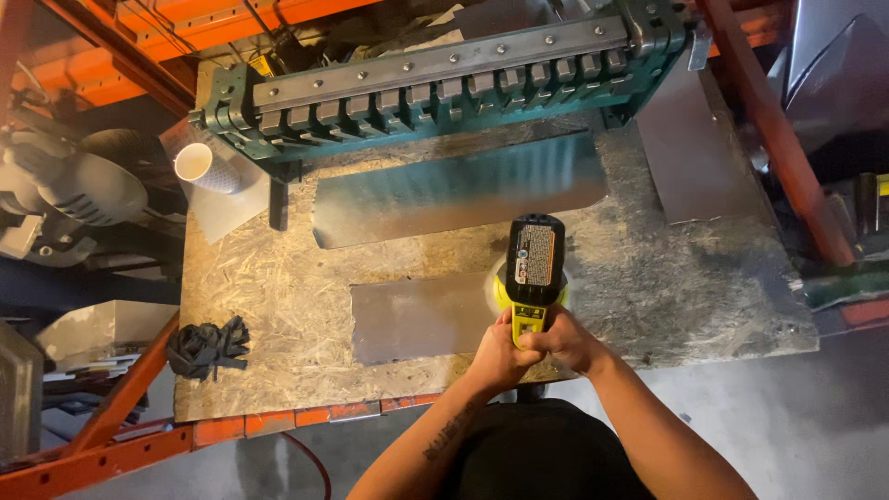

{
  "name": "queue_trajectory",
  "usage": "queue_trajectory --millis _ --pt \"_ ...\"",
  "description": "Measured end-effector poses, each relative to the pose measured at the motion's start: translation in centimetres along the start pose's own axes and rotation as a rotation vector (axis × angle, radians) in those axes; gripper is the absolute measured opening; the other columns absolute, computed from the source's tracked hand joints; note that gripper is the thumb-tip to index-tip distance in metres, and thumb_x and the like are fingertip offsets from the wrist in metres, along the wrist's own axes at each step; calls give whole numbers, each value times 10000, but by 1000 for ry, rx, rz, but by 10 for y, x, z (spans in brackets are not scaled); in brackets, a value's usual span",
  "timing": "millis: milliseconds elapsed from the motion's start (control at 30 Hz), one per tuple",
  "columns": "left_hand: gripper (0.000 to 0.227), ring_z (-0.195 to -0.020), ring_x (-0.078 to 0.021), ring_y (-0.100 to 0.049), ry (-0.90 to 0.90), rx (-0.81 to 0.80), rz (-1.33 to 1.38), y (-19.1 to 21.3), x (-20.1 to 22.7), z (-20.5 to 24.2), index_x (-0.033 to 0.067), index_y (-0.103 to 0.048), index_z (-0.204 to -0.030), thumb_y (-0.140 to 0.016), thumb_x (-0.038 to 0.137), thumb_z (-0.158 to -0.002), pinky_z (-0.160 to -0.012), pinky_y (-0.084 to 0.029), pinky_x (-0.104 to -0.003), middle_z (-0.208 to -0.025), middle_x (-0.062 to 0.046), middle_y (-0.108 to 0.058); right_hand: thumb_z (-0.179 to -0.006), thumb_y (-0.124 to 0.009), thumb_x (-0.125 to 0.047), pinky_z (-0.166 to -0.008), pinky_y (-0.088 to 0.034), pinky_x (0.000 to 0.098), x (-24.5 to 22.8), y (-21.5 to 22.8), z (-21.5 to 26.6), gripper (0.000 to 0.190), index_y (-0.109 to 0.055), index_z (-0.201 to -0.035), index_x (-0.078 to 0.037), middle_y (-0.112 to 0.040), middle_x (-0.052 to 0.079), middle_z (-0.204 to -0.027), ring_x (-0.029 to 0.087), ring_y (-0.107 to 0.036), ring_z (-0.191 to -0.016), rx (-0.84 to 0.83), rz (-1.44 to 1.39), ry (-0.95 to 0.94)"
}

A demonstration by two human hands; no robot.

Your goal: The person uses a yellow and black orbital sander to smooth the surface of a rectangular metal sheet on a workbench. The sander is moved back and forth across the sheet in a repetitive motion.

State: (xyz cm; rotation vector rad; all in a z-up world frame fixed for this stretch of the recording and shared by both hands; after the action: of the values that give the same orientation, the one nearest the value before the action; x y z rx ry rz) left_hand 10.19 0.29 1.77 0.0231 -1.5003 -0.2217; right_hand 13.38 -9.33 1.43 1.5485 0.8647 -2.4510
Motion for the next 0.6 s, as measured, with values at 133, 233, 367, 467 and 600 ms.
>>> queue_trajectory --millis 133,233,367,467,600 --pt "268 -845 -462 -689 -32 -21 -7 8 -11 14 35 -756 -877 -827 263 -755 -843 -591 -499 -865 -197 -704 -696 -860 144 -645 -591 384 6 -25 5 495 -786 -1183 89 -777 214 -887 207 -680 -802 2 -7 -8" --pt "229 -867 -394 -715 -2 -12 3 23 -14 25 81 -759 -855 -813 290 -778 -871 -605 -439 -901 -142 -719 -703 -810 109 -791 -602 338 6 -45 9 451 -792 -1145 18 -790 56 -960 147 -731 -827 19 58 -4" --pt "226 -823 -409 -719 -2 -36 -32 40 -32 44 51 -759 -871 -820 242 -770 -824 -606 -449 -866 -172 -719 -720 -832 118 -728 -619 443 24 -64 2 537 -741 -1248 93 -761 185 -897 244 -711 -768 5 20 -47" --pt "210 -814 -397 -723 3 -14 10 62 -29 56 56 -758 -863 -818 218 -744 -819 -606 -453 -865 -160 -717 -718 -827 122 -697 -618 432 38 -83 -2 476 -764 -1188 79 -747 173 -858 236 -705 -727 -22 27 -63" --pt "243 -814 -394 -731 -10 -1 11 86 -39 68 50 -758 -888 -854 212 -734 -818 -611 -441 -881 -165 -717 -704 -860 99 -647 -607 424 26 -126 -5 439 -779 -1135 81 -744 158 -825 220 -677 -677 -38 43 -72"
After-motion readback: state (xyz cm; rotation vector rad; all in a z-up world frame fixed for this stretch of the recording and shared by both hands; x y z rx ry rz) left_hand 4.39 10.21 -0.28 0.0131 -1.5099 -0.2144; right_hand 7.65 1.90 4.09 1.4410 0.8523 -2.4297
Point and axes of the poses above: each hand's wrist, its own z-axis away from the middle knuckle, its own y-axis out of the back of the hand, x = y × z, the point moved 9 cm from there along -z, towards the middle knuckle
